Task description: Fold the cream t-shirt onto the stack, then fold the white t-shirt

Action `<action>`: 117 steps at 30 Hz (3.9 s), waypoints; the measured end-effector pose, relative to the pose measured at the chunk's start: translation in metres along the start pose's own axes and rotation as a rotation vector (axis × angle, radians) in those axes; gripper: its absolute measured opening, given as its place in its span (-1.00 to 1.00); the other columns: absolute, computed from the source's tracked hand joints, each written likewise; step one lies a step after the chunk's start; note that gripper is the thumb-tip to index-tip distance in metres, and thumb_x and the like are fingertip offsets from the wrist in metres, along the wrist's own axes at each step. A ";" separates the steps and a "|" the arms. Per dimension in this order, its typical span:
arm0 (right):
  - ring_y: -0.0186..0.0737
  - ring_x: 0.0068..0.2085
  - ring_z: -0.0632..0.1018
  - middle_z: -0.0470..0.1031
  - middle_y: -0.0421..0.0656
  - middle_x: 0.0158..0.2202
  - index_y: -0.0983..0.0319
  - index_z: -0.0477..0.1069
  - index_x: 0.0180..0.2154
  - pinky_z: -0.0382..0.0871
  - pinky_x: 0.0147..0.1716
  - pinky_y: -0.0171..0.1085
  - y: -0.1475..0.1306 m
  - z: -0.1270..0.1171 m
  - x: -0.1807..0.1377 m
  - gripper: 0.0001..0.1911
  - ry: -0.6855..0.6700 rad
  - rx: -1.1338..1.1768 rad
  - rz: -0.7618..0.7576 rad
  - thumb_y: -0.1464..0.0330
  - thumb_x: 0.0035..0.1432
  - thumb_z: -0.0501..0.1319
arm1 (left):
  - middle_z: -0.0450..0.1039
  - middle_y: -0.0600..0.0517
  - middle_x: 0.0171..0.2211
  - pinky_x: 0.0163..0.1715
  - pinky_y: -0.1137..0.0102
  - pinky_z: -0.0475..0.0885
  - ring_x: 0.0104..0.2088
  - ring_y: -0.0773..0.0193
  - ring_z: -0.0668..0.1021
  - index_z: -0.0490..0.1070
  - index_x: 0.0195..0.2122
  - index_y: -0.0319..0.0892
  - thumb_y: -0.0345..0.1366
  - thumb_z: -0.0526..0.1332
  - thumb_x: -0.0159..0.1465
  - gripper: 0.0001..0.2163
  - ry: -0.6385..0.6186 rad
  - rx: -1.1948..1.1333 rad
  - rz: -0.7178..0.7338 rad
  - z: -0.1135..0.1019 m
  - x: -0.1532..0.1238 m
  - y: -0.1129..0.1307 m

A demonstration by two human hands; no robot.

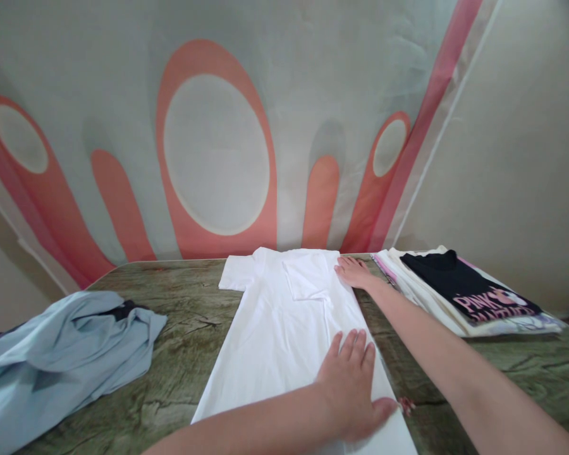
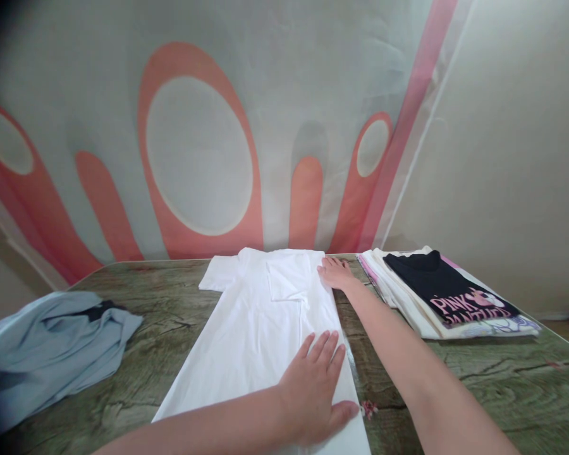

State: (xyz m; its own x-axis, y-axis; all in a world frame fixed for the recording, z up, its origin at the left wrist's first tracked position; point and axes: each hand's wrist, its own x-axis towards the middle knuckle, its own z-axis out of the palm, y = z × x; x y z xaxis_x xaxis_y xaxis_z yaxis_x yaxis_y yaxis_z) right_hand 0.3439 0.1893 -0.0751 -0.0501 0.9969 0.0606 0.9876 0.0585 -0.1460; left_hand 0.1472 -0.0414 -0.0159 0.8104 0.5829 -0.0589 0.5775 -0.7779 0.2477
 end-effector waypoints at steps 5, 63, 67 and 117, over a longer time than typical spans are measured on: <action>-0.02 0.26 0.04 -0.08 -0.10 0.30 0.14 0.02 0.22 -0.07 0.12 0.20 0.008 -0.006 0.013 -0.48 0.038 0.015 0.033 0.20 0.27 -0.25 | -0.32 -0.20 0.29 0.21 0.05 -0.23 0.28 0.00 -0.22 -0.13 0.28 -0.40 0.14 -0.32 0.27 -0.26 0.009 0.004 0.007 0.002 0.000 -0.002; -0.22 -0.21 0.51 0.54 -0.09 -0.24 0.25 0.51 -0.27 0.31 -0.21 -0.33 0.026 -0.005 0.048 -0.77 0.170 0.227 -0.027 0.28 0.11 0.15 | -0.28 -0.19 0.29 0.18 -0.05 -0.28 0.27 -0.08 -0.23 -0.11 0.28 -0.37 0.12 -0.27 0.27 -0.28 0.073 -0.048 0.011 0.017 0.005 -0.007; -0.22 -0.35 0.52 0.56 -0.09 -0.39 0.30 0.52 -0.38 0.31 -0.35 -0.35 0.026 -0.004 0.062 -0.80 0.079 0.237 0.011 0.31 0.06 0.19 | -0.27 -0.19 0.29 0.18 -0.04 -0.26 0.27 -0.07 -0.20 -0.11 0.28 -0.37 0.12 -0.25 0.27 -0.28 0.057 -0.036 0.013 0.015 0.005 -0.007; -0.13 0.29 -0.09 -0.17 -0.19 0.32 0.15 -0.07 0.26 -0.22 0.21 -0.06 -0.087 -0.005 -0.038 -0.34 -0.095 0.056 -0.343 0.01 0.23 -0.24 | -0.24 -0.13 0.30 0.16 -0.05 -0.24 0.27 -0.10 -0.18 -0.09 0.28 -0.30 0.12 -0.30 0.27 -0.30 0.099 0.082 -0.075 0.013 0.004 -0.006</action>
State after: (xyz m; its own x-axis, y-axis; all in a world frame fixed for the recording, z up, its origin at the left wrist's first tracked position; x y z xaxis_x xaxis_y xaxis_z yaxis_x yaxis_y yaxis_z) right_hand 0.2607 0.1463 -0.0600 -0.3933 0.9191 0.0241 0.9013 0.3906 -0.1874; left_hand 0.1487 -0.0375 -0.0300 0.7536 0.6570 0.0221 0.6452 -0.7456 0.1665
